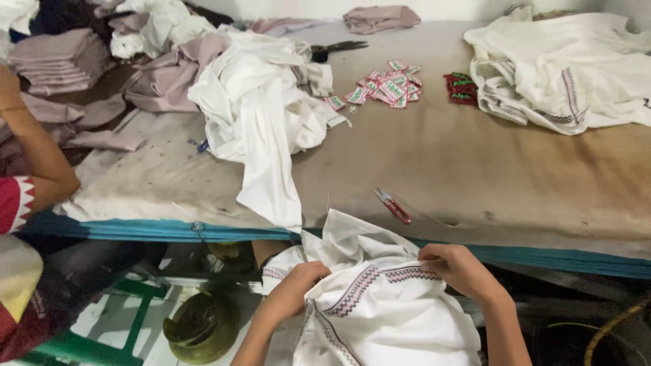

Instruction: Trimming loose threads from a white garment using thread snips

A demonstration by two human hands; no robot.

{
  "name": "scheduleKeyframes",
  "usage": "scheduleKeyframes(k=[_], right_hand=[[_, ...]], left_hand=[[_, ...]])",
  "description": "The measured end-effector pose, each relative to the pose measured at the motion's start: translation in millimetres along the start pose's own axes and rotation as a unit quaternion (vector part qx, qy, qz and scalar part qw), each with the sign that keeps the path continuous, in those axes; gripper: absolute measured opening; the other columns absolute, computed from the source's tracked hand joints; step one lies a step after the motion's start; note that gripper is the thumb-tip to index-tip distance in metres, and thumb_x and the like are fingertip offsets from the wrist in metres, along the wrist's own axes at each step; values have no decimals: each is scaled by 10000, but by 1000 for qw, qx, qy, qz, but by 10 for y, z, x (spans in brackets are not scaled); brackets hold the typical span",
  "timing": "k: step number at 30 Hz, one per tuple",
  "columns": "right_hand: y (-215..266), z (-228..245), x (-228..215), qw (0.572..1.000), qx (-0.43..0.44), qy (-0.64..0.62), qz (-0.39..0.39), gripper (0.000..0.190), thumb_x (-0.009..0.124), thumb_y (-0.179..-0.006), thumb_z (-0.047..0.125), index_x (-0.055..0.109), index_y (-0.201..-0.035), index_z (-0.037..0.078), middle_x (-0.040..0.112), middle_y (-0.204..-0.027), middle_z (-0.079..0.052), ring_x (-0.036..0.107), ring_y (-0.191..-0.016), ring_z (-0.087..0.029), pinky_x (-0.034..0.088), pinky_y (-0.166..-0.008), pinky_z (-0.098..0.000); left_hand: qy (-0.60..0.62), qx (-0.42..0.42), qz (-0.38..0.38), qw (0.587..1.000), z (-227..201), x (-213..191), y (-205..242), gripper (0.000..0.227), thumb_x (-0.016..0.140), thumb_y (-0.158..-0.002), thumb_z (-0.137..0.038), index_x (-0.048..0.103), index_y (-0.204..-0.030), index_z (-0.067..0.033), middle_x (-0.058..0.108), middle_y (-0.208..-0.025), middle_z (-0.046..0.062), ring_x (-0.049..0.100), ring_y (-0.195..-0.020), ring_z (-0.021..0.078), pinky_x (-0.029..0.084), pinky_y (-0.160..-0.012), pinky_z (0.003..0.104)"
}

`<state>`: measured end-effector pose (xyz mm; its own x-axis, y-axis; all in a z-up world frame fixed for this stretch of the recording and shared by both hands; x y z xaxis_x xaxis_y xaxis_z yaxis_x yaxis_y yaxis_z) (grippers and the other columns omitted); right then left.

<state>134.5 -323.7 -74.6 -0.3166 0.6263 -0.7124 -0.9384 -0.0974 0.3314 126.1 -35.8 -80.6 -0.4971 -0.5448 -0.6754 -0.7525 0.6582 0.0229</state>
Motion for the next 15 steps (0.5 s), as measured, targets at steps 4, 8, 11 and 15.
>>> scheduleKeyframes(k=[4,8,11,15], right_hand=[[31,119,-120,945,-249,131,-168,77,632,-953,146,708,-954,155,786,-911,8,681,-841,-215,480,-771,-348],[612,568,-298,866,-379,191,-264,140,608,-925,60,641,-1055,102,719,-972,-73,641,-844,-271,498,-787,-366],[1257,962,-412,870,-417,110,-238,268,478,-989,36,610,-1222,38,722,-1139,-127,693,-990,-285,542,-853,-366],[2099,1417,-378,846,-481,52,-225,392,456,-973,145,555,-1317,-15,673,-1228,-197,706,-1111,-287,492,-990,-274]], left_hand=[[7,44,-147,988,73,-273,16,105,607,-915,-13,687,-946,-74,663,-941,48,654,-851,205,491,-784,299],[-53,205,-400,892,-408,-754,419,139,613,-930,73,682,-986,-33,655,-996,78,667,-893,226,521,-818,308],[8,238,-520,820,-998,-1068,828,153,563,-1006,-12,669,-927,-90,725,-932,117,754,-878,237,571,-795,302],[87,335,-580,737,-1338,-1083,1072,164,630,-901,77,646,-781,-34,684,-789,135,742,-711,259,633,-673,310]])
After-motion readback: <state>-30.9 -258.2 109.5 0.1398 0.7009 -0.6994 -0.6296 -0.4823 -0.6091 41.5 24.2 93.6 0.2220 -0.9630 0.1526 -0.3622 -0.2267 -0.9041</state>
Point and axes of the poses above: each hand's wrist, its own y-axis away from the middle knuckle, its own x-axis out of the palm, z = x × y, the point moved 9 cm from there along -y, towards the middle knuckle
